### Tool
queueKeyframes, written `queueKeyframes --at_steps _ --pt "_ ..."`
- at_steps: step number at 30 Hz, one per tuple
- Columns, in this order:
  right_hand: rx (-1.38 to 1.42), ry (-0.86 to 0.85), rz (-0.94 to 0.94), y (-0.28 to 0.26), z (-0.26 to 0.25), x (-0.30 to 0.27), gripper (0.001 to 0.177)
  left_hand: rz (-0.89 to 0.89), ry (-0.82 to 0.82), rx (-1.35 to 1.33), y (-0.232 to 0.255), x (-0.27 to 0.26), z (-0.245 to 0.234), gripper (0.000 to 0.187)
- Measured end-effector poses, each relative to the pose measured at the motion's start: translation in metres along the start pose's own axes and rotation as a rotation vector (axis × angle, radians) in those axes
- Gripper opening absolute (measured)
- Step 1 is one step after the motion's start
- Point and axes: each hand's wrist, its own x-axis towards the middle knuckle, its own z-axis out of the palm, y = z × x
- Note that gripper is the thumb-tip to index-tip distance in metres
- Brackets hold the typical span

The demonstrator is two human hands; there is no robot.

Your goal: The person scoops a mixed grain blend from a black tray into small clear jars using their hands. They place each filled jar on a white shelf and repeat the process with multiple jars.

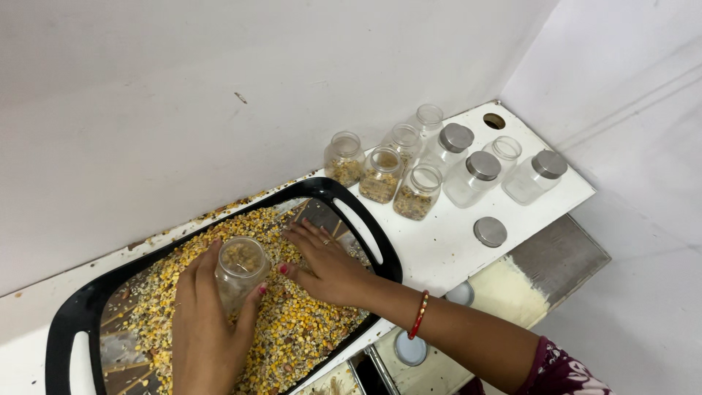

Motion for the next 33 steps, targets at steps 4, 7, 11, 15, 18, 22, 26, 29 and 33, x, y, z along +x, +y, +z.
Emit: queueKeyframes --at_steps 4,7,11,15,18,22,26,29,33 --pt "0.133 0.103 -0.155 -0.002 0.003 -0.007 0.033 0.022 0.006 -0.038 0.005 -0.003 0.008 0.081" --pt "0.148 0.106 -0.174 -0.006 0.002 -0.010 0.016 0.006 -0.028 -0.017 0.006 -0.003 0.010 0.081" --pt "0.150 0.017 -0.120 -0.005 0.002 -0.005 0.017 0.037 0.010 -0.067 0.006 -0.005 0.011 0.078" --pt "0.196 0.072 -0.119 0.001 0.007 -0.003 0.026 -0.042 0.011 -0.031 0.008 -0.001 0.009 0.081" --pt "0.332 0.062 0.043 0.011 0.016 0.001 0.034 -0.056 0.028 -0.035 0.008 -0.005 0.008 0.081" --pt "0.557 0.144 0.135 0.024 0.021 0.016 0.053 -0.043 0.042 -0.050 0.012 -0.003 0.008 0.079" --pt "1.128 0.207 0.287 0.024 0.012 0.030 0.048 0.094 0.121 0.011 0.014 -0.005 0.005 0.075" --pt "1.543 0.256 0.326 0.016 -0.009 0.035 0.050 0.003 0.024 0.023 0.017 -0.005 0.003 0.076" --pt "2.051 0.268 0.217 0.014 -0.016 0.043 0.049 0.119 0.027 0.094 0.022 -0.009 0.008 0.076"
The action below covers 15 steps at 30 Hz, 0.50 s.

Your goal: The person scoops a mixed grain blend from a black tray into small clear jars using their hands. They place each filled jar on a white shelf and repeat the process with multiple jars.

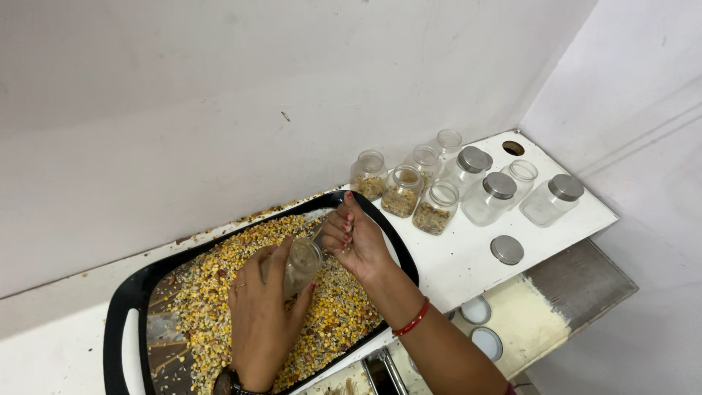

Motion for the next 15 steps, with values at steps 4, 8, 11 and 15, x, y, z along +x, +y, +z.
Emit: queueKeyframes --at_steps 4,8,11,15 --pt "0.278 -0.096 0.022 0.008 0.002 0.000 0.048 0.020 -0.023 0.076 0.006 -0.001 0.006 0.075" --pt "0.264 -0.074 -0.114 0.015 0.007 -0.004 0.048 0.040 -0.007 0.074 0.005 -0.003 0.007 0.074" --pt "0.259 -0.049 -0.167 0.016 0.009 -0.008 0.047 0.032 -0.041 0.077 0.005 -0.002 0.007 0.076" --pt "0.231 -0.013 -0.209 0.017 0.012 -0.011 0.045 0.061 -0.069 0.099 0.004 -0.002 0.008 0.077"
